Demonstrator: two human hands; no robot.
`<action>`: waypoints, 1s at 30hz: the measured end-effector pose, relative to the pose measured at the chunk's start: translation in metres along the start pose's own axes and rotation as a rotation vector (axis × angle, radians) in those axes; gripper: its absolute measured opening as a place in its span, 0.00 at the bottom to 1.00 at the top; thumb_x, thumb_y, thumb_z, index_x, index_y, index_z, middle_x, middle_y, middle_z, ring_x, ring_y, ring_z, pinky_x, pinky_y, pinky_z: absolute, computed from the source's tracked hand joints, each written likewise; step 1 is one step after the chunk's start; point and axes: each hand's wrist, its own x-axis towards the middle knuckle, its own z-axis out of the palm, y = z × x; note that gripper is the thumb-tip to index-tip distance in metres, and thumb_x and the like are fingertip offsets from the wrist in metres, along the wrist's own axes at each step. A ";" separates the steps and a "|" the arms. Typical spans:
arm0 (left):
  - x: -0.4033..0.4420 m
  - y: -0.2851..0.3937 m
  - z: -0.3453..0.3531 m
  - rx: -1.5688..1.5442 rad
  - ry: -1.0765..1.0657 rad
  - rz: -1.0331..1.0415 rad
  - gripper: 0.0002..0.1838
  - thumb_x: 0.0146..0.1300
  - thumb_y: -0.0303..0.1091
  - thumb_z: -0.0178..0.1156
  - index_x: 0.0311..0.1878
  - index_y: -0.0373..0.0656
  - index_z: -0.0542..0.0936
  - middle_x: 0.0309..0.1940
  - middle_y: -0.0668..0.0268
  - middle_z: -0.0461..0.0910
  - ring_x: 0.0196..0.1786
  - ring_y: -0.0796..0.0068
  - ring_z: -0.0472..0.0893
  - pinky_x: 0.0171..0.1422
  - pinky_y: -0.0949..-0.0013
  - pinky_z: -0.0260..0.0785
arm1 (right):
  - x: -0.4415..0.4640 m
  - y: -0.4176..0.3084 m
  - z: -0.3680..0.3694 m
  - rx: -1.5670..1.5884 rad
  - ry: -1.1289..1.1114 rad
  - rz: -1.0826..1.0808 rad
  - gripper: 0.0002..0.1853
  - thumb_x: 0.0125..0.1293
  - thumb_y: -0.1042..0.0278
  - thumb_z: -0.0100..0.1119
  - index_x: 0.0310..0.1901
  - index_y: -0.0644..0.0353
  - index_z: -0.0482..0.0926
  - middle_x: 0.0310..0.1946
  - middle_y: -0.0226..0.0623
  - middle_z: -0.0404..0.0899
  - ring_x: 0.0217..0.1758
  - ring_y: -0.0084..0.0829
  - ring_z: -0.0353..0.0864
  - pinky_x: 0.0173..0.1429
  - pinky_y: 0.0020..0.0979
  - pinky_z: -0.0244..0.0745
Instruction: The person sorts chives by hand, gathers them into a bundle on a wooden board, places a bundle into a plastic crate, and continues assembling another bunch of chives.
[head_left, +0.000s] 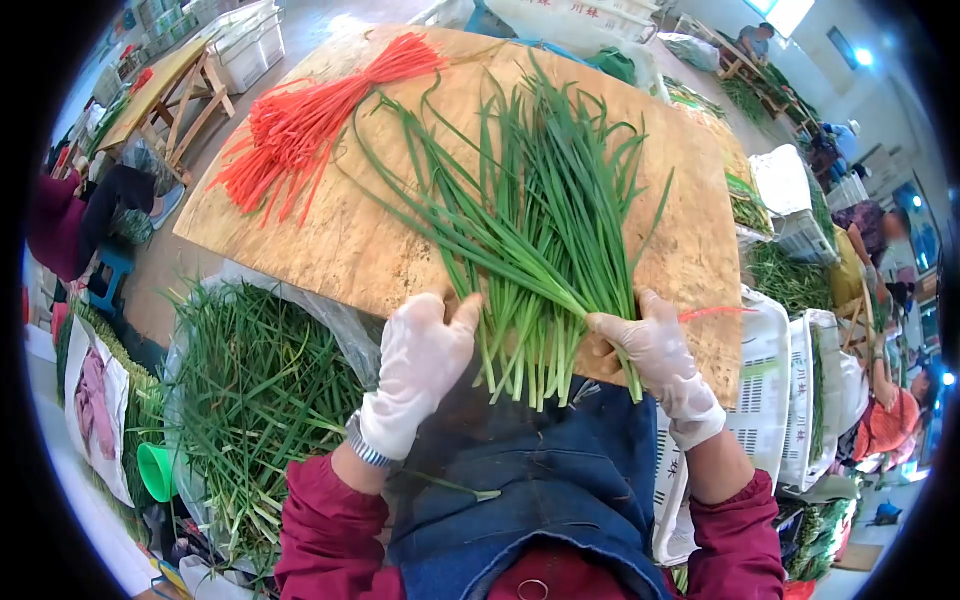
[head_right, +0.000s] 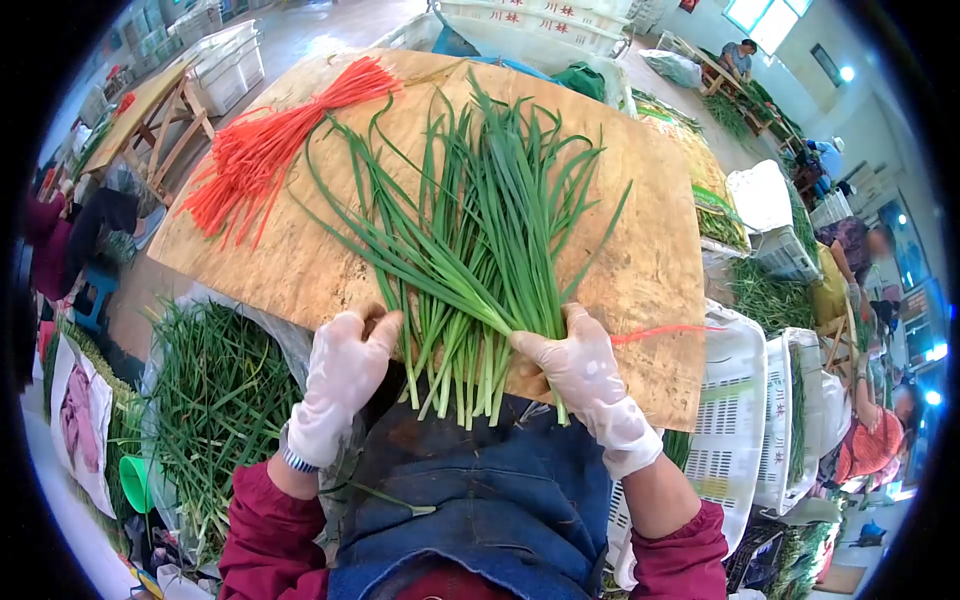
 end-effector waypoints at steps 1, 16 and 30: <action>0.006 0.000 0.000 -0.009 -0.004 -0.013 0.19 0.61 0.44 0.58 0.39 0.32 0.79 0.32 0.45 0.80 0.38 0.48 0.80 0.43 0.58 0.70 | -0.001 -0.001 0.000 -0.029 0.027 0.015 0.21 0.54 0.70 0.66 0.47 0.71 0.72 0.28 0.37 0.79 0.21 0.21 0.75 0.23 0.23 0.72; 0.023 0.028 0.012 -0.028 -0.130 0.164 0.19 0.60 0.41 0.54 0.42 0.30 0.74 0.37 0.43 0.76 0.44 0.45 0.76 0.50 0.54 0.68 | 0.003 0.004 0.086 0.624 -0.185 0.011 0.09 0.55 0.76 0.59 0.39 0.68 0.76 0.27 0.40 0.79 0.26 0.31 0.80 0.30 0.30 0.77; -0.045 0.031 -0.043 -0.043 -0.359 0.301 0.27 0.64 0.47 0.54 0.48 0.26 0.75 0.37 0.45 0.79 0.41 0.50 0.79 0.46 0.60 0.70 | -0.045 0.046 0.107 0.996 -0.289 0.181 0.14 0.54 0.75 0.61 0.43 0.67 0.76 0.36 0.38 0.79 0.35 0.32 0.80 0.39 0.33 0.77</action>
